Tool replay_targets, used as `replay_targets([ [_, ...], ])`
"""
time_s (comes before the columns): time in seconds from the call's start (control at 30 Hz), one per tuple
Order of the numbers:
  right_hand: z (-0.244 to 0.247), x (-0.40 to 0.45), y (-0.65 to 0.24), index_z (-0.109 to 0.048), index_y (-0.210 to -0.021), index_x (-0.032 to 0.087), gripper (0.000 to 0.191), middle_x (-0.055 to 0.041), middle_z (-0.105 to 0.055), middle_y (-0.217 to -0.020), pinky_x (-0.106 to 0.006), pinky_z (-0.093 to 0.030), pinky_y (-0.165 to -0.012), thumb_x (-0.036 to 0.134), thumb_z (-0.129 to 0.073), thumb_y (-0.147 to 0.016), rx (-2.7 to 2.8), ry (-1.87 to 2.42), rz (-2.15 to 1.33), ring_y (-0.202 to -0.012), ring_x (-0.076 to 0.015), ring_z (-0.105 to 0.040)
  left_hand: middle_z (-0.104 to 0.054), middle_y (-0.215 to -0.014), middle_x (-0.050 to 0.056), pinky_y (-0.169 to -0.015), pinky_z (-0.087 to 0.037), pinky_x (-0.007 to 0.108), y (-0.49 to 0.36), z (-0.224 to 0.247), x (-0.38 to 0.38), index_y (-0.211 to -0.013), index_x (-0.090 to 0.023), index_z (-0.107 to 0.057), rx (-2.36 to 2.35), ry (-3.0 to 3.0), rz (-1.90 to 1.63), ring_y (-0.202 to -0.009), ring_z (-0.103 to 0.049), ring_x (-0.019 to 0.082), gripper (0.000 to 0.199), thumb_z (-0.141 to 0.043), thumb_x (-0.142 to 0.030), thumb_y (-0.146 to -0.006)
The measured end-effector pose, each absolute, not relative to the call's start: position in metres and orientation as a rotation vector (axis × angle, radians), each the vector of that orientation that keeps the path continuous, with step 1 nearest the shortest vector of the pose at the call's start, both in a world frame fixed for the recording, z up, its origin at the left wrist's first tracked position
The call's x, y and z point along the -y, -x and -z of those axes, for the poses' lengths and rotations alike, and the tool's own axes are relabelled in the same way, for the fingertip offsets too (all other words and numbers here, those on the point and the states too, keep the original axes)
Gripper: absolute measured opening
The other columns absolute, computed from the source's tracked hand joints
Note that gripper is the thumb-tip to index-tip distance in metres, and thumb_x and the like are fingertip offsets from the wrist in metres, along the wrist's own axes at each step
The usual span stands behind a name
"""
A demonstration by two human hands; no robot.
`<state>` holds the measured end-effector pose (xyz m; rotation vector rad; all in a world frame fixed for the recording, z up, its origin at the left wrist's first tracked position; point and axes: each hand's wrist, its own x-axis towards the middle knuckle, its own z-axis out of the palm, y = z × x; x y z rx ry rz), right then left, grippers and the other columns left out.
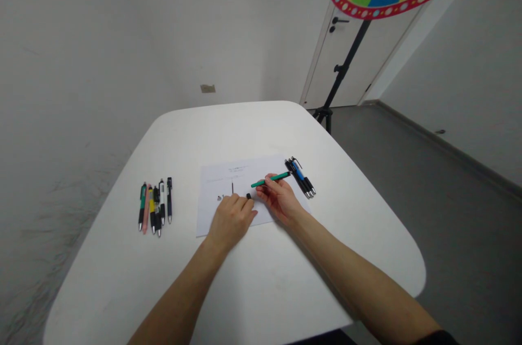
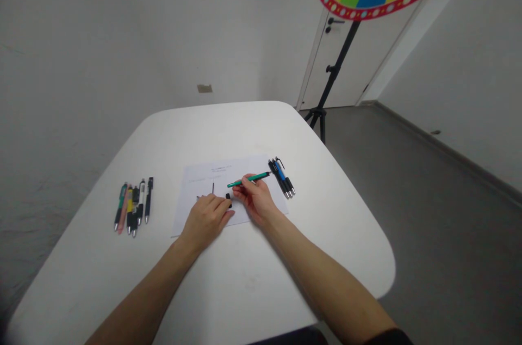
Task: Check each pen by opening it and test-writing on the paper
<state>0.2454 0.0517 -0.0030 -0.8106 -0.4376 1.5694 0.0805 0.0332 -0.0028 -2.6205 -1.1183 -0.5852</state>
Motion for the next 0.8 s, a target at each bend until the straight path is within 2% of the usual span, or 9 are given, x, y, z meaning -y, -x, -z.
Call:
replay_targets([
  [0.1, 0.003, -0.052, -0.246, -0.058, -0.084, 0.022, 0.034, 0.0021, -0.067, -0.073, -0.026, -0.057, -0.064, 0.030, -0.086, -0.066, 0.460, 0.830, -1.557, -0.070, -0.0132, -0.066, -0.069, -0.082, 0.005, -0.070, -0.040, 0.037, -0.074, -0.002, -0.033, -0.091, -0.018, -0.064, 1.178, 2.612, 0.532, -0.080, -0.058, 0.023, 0.013, -0.064, -0.030, -0.089],
  [0.27, 0.006, -0.054, -0.242, -0.056, -0.084, 0.021, 0.038, 0.0024, -0.064, -0.071, -0.028, -0.052, -0.061, 0.037, -0.085, -0.064, 0.653, 0.905, -1.519, -0.064, -0.0134, -0.063, -0.071, -0.084, 0.005, -0.071, -0.038, 0.038, -0.060, -0.007, -0.033, -0.086, -0.018, -0.064, 1.238, 2.580, 0.415, -0.082, -0.057, 0.024, 0.009, -0.064, -0.027, -0.089],
  [0.4, 0.008, -0.056, -0.237, -0.055, -0.082, 0.021, 0.025, 0.0039, -0.058, -0.063, -0.028, -0.044, -0.055, 0.035, -0.073, -0.072, 1.060, 1.074, -1.321, -0.055, -0.0130, -0.054, -0.072, -0.086, 0.004, -0.072, -0.037, 0.039, -0.055, -0.008, -0.033, -0.085, -0.019, -0.064, 1.268, 2.587, 0.399, -0.083, -0.057, 0.024, 0.007, -0.062, -0.024, -0.090],
  [0.53, 0.002, -0.053, -0.234, -0.059, -0.082, 0.019, 0.010, -0.0006, -0.063, -0.075, -0.031, -0.044, -0.067, 0.029, -0.061, -0.080, 1.523, 1.210, -0.993, -0.067, -0.0148, -0.055, -0.071, -0.086, 0.005, -0.072, -0.037, 0.038, -0.053, -0.008, -0.034, -0.085, -0.018, -0.064, 1.280, 2.599, 0.397, -0.083, -0.057, 0.023, 0.007, -0.059, -0.016, -0.089],
  [0.8, -0.006, -0.053, -0.231, -0.062, -0.091, 0.019, 0.012, -0.0018, -0.065, -0.079, -0.030, -0.043, -0.071, 0.029, -0.055, -0.088, 1.758, 1.273, -0.859, -0.070, -0.0155, -0.054, -0.070, -0.087, 0.006, -0.073, -0.039, 0.039, -0.052, -0.007, -0.035, -0.086, -0.018, -0.065, 1.296, 2.616, 0.426, -0.085, -0.056, 0.024, 0.006, -0.060, -0.018, -0.089],
])
